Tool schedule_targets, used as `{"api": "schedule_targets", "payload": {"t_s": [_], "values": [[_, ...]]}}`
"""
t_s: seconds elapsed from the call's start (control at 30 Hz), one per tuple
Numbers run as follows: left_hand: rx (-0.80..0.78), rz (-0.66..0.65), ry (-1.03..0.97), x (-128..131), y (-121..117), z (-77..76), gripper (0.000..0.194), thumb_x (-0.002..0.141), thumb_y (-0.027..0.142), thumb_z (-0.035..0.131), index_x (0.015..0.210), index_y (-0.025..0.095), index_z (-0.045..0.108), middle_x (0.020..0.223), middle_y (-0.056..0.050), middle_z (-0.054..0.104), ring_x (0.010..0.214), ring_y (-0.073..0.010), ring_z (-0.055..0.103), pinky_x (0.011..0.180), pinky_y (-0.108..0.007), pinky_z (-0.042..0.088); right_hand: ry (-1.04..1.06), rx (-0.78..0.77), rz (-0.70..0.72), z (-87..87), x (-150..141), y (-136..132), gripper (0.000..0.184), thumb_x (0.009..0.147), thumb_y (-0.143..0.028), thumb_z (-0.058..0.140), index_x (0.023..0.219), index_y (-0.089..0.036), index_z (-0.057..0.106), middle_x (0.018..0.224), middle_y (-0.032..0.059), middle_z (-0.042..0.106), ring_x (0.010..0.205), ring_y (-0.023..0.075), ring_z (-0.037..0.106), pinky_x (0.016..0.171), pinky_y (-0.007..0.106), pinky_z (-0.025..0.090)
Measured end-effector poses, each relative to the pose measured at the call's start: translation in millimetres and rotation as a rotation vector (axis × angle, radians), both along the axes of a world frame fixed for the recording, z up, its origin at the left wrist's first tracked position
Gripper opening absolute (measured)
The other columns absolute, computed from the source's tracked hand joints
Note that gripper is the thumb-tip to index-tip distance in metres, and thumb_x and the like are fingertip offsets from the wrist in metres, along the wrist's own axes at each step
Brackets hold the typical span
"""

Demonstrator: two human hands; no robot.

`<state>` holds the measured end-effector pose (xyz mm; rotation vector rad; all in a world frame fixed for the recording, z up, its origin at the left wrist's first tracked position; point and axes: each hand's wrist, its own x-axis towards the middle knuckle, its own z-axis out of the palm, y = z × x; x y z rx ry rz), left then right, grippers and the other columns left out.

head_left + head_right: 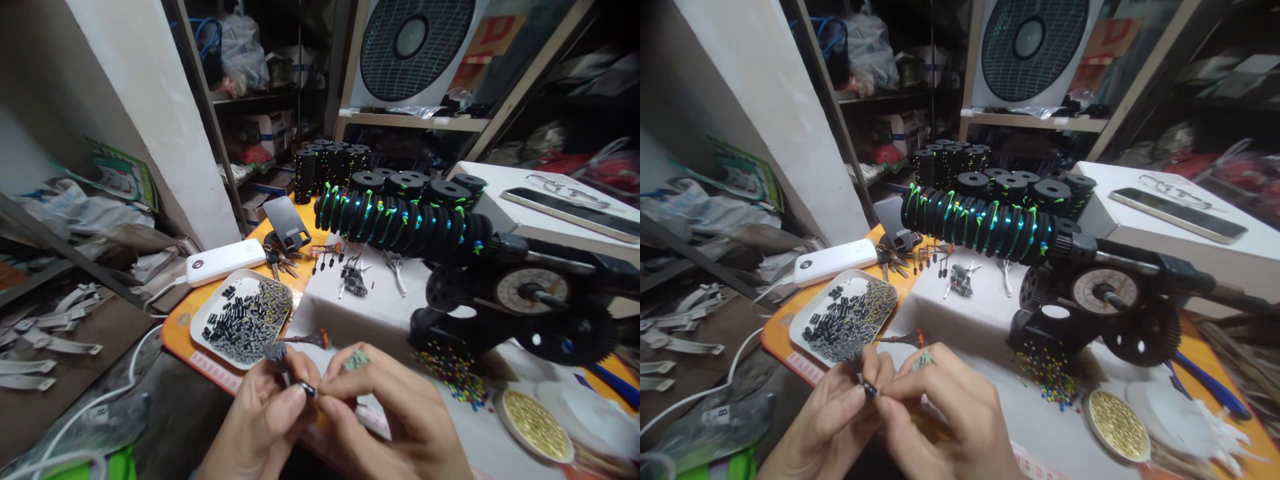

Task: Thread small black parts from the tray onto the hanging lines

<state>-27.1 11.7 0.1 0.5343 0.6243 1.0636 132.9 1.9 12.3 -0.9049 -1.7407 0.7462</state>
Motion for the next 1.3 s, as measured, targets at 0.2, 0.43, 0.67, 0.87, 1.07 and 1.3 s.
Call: {"api": "schedule_targets", "payload": {"t_s": [0.2, 0.43, 0.67, 0.87, 1.07, 1.3], "values": [[0.279, 0.336, 0.346, 7.4, -2.0, -4.1, 0.018, 0.065, 0.033, 0.090, 0.067, 0.030, 0.072, 0.071, 0.000, 0.061, 0.072, -0.0191, 0.056, 0.070, -0.028, 0.048, 0.004, -0.033, -0.023, 3.3, 4.6, 3.8, 0.018, 0.087, -0.011, 0.069, 0.101, -0.019, 0.078, 0.080, 0.0064, 0.074, 0.068, 0.0163, 0.068, 0.059, 0.027, 0.055], [0.510, 0.321, 0.420, -1.3, -0.6, -3.8, 0.010, 0.079, 0.033, 0.081, 0.071, 0.030, 0.076, 0.069, 0.000, 0.061, 0.065, -0.0171, 0.054, 0.064, -0.027, 0.043, -0.056, -0.184, -0.052, 10.4, 1.9, 5.0, 0.011, 0.090, -0.019, 0.064, 0.089, -0.019, 0.075, 0.075, 0.0031, 0.071, 0.067, 0.0150, 0.067, 0.061, 0.025, 0.051], [0.227, 0.267, 0.222, 1.1, -4.5, 5.0, 0.017, 0.075, 0.035, 0.083, 0.071, 0.027, 0.069, 0.079, 0.002, 0.057, 0.060, -0.0105, 0.048, 0.059, -0.021, 0.042, -0.134, -0.097, -0.049, 4.6, 3.8, 3.8, 0.013, 0.093, -0.019, 0.057, 0.090, -0.018, 0.069, 0.078, 0.0033, 0.064, 0.072, 0.0163, 0.062, 0.064, 0.028, 0.048], [0.351, 0.312, 0.386, 3.1, -2.6, -3.6, 0.017, 0.068, 0.042, 0.088, 0.079, 0.033, 0.080, 0.095, -0.001, 0.060, 0.065, -0.0114, 0.051, 0.060, -0.022, 0.045, -0.090, -0.177, -0.036, 5.8, 3.3, 3.7, 0.013, 0.094, -0.020, 0.056, 0.090, -0.019, 0.069, 0.081, 0.0029, 0.065, 0.075, 0.0157, 0.062, 0.067, 0.028, 0.047], [0.399, 0.230, 0.144, 3.9, 0.4, -3.8, 0.015, 0.083, 0.037, 0.076, 0.073, 0.028, 0.071, 0.067, 0.002, 0.059, 0.060, -0.0122, 0.050, 0.058, -0.020, 0.043, -0.124, -0.018, -0.002, 1.1, 3.0, 8.1, 0.011, 0.093, -0.013, 0.054, 0.095, -0.018, 0.064, 0.084, 0.0053, 0.064, 0.077, 0.0174, 0.060, 0.067, 0.029, 0.048], [0.307, 0.095, 0.122, -16.7, 9.4, 0.1, 0.010, 0.094, 0.029, 0.064, 0.086, 0.025, 0.068, 0.064, 0.004, 0.059, 0.060, -0.0096, 0.050, 0.060, -0.017, 0.043, -0.247, 0.234, -0.023, -1.2, 6.1, 6.7, 0.017, 0.091, -0.006, 0.058, 0.103, -0.017, 0.062, 0.089, 0.0087, 0.062, 0.088, 0.0217, 0.058, 0.078, 0.035, 0.050]]}}
